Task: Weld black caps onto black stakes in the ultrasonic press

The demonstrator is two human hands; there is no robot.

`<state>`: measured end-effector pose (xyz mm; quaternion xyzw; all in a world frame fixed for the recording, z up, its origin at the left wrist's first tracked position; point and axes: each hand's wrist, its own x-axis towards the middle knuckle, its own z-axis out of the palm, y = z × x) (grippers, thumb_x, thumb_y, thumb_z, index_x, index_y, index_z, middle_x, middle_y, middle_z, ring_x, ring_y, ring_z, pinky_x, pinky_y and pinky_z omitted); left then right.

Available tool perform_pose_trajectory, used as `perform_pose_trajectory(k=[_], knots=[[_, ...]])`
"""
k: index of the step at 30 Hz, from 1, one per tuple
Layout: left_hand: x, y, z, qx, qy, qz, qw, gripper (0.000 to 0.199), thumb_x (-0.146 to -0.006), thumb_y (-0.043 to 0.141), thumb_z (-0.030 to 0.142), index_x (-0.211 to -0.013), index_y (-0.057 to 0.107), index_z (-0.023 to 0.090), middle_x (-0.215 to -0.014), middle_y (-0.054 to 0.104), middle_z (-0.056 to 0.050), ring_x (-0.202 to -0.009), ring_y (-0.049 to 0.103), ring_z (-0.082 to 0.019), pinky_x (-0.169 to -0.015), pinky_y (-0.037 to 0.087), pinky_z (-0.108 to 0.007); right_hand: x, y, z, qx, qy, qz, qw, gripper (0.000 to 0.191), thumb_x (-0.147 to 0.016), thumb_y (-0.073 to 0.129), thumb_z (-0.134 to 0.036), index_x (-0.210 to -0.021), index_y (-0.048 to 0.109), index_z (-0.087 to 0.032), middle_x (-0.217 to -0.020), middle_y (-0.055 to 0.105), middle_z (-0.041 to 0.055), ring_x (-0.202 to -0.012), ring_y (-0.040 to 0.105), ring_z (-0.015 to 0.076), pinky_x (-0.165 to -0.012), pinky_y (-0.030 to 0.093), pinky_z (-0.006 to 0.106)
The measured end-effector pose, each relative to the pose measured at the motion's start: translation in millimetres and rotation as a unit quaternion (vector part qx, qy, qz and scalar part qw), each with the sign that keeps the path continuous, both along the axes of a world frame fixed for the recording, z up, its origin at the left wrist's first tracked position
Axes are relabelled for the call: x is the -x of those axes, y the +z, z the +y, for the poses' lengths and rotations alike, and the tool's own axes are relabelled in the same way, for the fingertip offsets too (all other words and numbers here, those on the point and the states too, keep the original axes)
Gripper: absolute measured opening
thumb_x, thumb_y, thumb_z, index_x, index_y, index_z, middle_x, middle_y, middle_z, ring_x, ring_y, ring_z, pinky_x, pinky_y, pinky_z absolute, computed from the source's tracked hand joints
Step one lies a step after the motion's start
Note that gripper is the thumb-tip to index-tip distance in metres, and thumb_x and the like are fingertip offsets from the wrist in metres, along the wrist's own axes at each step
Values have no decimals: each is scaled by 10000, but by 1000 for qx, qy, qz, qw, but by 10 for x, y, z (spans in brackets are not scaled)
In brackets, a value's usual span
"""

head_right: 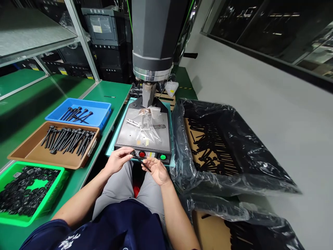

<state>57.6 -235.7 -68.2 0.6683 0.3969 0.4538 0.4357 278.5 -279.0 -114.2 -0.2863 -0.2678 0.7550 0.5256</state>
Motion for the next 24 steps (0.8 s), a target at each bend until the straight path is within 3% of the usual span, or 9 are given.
perform_pose_trajectory(k=[2,4,7,9,11,13,16,20,24], knots=[[-47,-1,27,-28,-42,45,998,251,-856,634,315,-1058,732,201,-1074,702,-109,-985,660,-210,-855,536,-348,-54,29,38,-25,54,-85,995,534,-730,742,-579,-1086,683,-186,-1078,705,113,-878,699,243,-784,550,392],[-131,-17,37,-70,-81,94,990,248,-879,601,304,-1066,728,202,-1063,707,-103,-991,656,-210,-879,526,-364,-3,43,91,-47,88,-153,983,452,-784,727,-505,-1091,675,-177,-1009,707,104,-767,691,204,-712,541,344],[-236,-83,63,-111,-101,143,978,258,-903,561,300,-1085,720,210,-1085,699,-101,-1020,638,-215,-919,504,-391,161,7,162,-68,49,-180,980,330,-850,662,-474,-979,682,-171,-773,662,34,-557,578,111,-545,458,239],[-247,-155,150,-101,-89,140,981,291,-883,590,325,-1128,703,215,-1167,664,-108,-1087,610,-229,-956,484,-403,237,-44,192,-61,-7,-173,983,304,-847,667,-462,-960,671,-180,-731,620,7,-500,494,79,-475,376,209],[-217,-239,341,-61,-42,106,992,338,-845,637,359,-1144,692,214,-1206,639,-113,-1112,596,-246,-950,487,-409,256,-86,209,-46,-42,-166,984,309,-818,707,-443,-986,659,-188,-751,613,4,-493,460,69,-459,337,204],[-169,-318,640,-3,50,51,997,351,-817,661,374,-1116,694,194,-1159,654,-120,-1062,615,-253,-910,501,-412,235,-99,219,-30,-55,-156,986,330,-806,717,-454,-985,650,-184,-758,619,12,-497,454,71,-461,331,209],[-127,-415,1191,59,172,-33,983,398,-759,714,332,-1112,672,153,-1144,657,-146,-1066,610,-263,-955,462,-436,202,-69,227,-12,-79,-146,986,354,-816,694,-496,-955,642,-175,-731,619,19,-501,457,78,-459,327,211],[-179,-521,1764,97,152,-152,972,565,-654,793,271,-1175,607,159,-1170,644,-134,-1141,577,-235,-1030,398,-429,223,-22,227,2,-100,-127,987,349,-797,724,-477,-950,634,-176,-704,615,10,-520,488,85,-470,351,205],[-252,-596,1943,162,85,-213,960,572,-603,825,259,-1115,607,124,-1000,693,-93,-949,642,-184,-928,462,-362,310,-41,252,14,-91,-92,992,317,-777,755,-437,-908,622,-180,-780,650,31,-596,564,106,-516,414,213]])
